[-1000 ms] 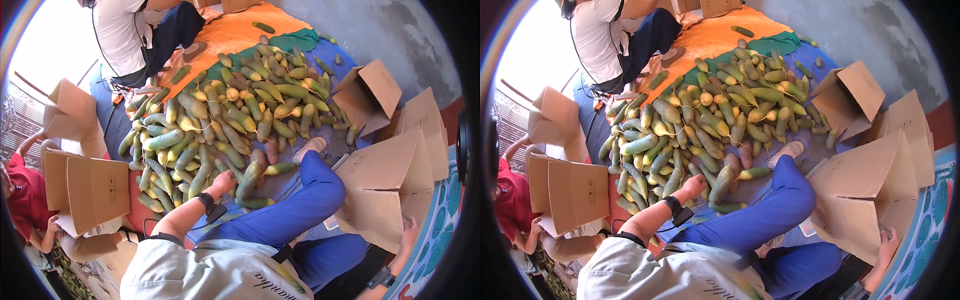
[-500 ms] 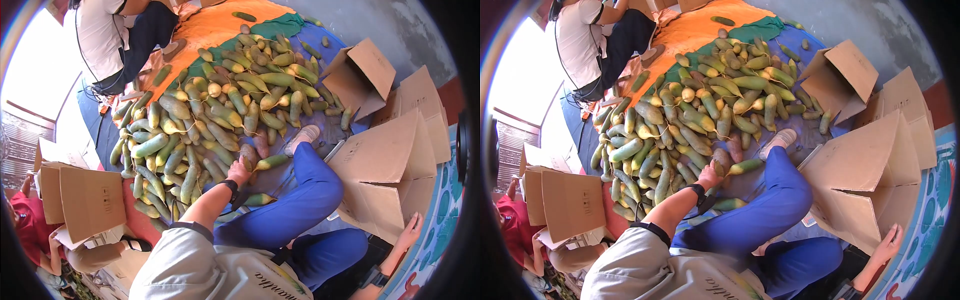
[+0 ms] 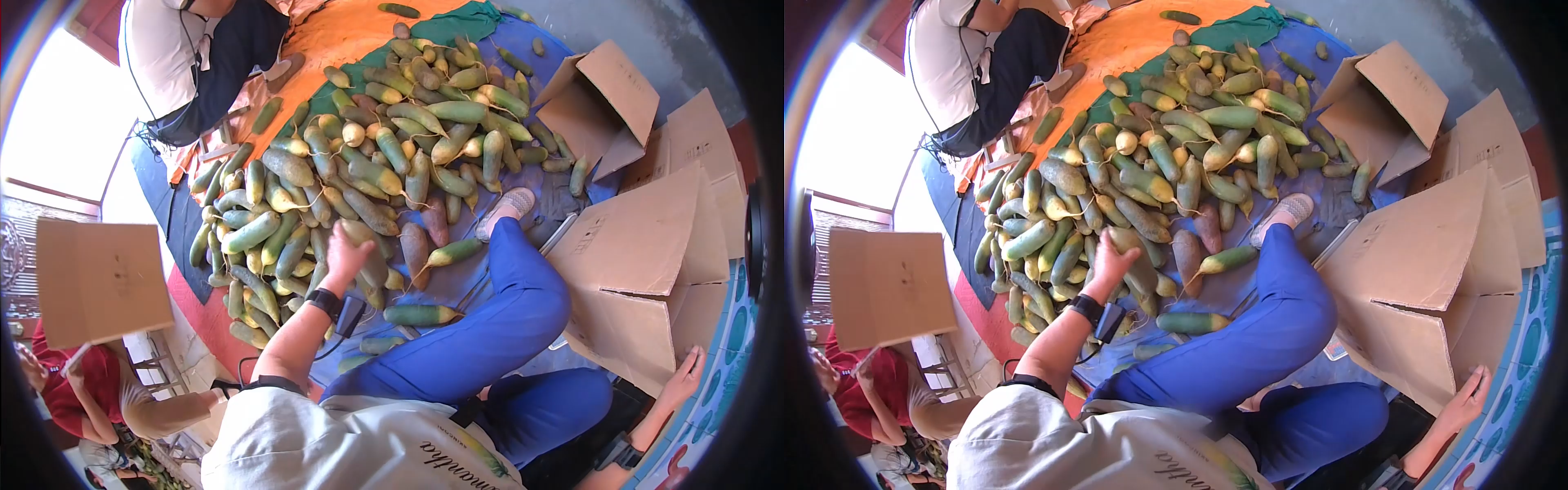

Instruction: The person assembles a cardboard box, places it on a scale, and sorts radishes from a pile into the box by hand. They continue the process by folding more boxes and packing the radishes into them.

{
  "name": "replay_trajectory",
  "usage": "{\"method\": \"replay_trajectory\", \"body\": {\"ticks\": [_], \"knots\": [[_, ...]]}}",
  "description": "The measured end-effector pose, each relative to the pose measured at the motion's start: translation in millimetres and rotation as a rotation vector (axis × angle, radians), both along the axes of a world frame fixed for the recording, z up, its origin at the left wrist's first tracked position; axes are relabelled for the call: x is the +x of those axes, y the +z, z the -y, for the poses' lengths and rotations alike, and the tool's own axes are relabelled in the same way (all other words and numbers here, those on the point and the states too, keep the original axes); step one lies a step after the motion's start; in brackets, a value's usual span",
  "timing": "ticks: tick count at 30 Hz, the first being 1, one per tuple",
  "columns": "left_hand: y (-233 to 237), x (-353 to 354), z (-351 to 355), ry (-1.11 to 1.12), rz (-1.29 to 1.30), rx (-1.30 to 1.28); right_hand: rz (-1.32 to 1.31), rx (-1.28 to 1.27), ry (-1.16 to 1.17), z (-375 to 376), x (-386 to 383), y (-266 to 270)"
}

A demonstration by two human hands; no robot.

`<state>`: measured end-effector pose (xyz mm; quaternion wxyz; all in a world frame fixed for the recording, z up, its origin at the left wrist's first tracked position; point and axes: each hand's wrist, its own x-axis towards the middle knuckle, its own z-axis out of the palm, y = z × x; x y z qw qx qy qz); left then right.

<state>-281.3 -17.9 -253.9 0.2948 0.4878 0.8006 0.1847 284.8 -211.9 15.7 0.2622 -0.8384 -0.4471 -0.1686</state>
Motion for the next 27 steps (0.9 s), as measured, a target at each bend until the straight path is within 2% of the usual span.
{"method": "replay_trajectory", "body": {"ticks": [1, 3, 5, 9, 11, 15, 17, 18, 19, 21, 22, 24, 25, 27], "knots": [[13, -3, -2, 0.045, -0.088, -0.031, -0.002, -0.003, -0.002, 0, 0, -1], [17, -6, -1, -0.076, -0.392, 0.328, 0.008, 0.014, -0.022, 1, 3, -2], [11, 6, 6, -0.246, -0.474, 0.42, 0.0, 0.019, -0.02, 1, 1, -2], [-57, 45, 41, -0.658, -0.189, -0.002, -0.043, 0.033, -0.021, 2, -4, 0], [-78, 70, 48, -0.64, -0.149, -0.302, -0.039, 0.012, -0.035, 4, -5, 1], [-117, 89, 44, -0.587, 0.058, -0.497, -0.063, 0.001, -0.03, 6, -9, 2], [-119, 95, 32, -0.236, 0.461, -0.851, -0.031, -0.006, -0.028, 5, -10, 3], [-118, 97, 30, -0.239, 0.436, -0.808, -0.003, -0.008, -0.026, 4, -11, 3], [-136, 95, 30, -0.241, 0.435, -0.808, -0.002, -0.007, -0.029, 4, -12, 3], [-183, 86, 29, -0.653, 0.143, -0.594, -0.082, 0.047, -0.037, 2, -14, 2], [-177, 84, 26, -0.654, 0.142, -0.59, -0.082, 0.051, -0.037, 2, -14, 1], [-139, 84, 17, -0.668, 0.372, -0.4, -0.034, 0.022, -0.027, 3, -11, 1], [-103, 88, 11, -0.668, 0.372, -0.391, -0.031, 0.03, -0.025, 3, -9, 1], [-22, 97, 2, -0.288, 0.9, -0.496, -0.051, 0.024, -0.017, 3, -8, 0]]}}
